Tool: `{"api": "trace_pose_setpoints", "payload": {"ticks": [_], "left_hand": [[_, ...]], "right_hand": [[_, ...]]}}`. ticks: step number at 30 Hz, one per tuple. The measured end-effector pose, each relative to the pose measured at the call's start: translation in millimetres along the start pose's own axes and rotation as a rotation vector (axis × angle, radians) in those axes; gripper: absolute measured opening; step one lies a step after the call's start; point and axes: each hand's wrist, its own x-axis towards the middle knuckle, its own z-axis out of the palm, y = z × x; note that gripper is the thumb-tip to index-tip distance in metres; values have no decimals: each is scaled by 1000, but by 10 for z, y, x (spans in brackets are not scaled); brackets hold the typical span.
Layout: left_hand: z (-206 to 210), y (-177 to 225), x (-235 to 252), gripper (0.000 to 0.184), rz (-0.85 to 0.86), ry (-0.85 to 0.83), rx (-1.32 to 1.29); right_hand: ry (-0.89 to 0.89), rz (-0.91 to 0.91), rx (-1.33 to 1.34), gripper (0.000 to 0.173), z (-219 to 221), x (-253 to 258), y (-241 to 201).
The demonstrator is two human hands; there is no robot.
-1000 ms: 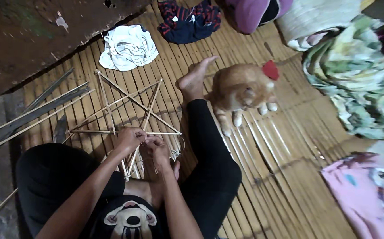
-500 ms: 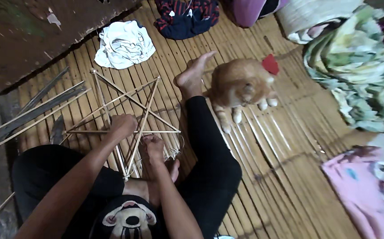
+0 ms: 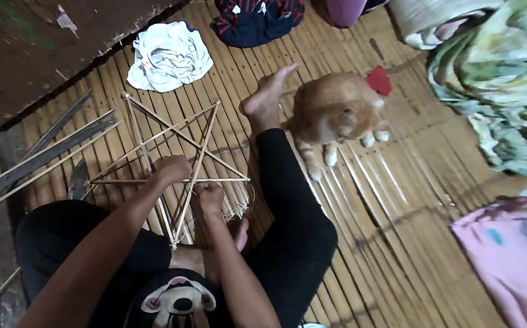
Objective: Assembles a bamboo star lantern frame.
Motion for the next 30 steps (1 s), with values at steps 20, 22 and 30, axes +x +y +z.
{"api": "trace_pose_setpoints", "payload": {"ticks": [20, 22, 30], "left_hand": [[-19, -74, 123, 22, 59, -68, -36], [-32, -60, 108, 22, 57, -71, -31], [-45, -25, 114, 23, 60, -124, 35]], "right_hand": [[75, 101, 169, 10, 121, -30, -74], [83, 110, 159, 10, 129, -20, -78], [102, 112, 113, 10, 161, 13, -70]]}}
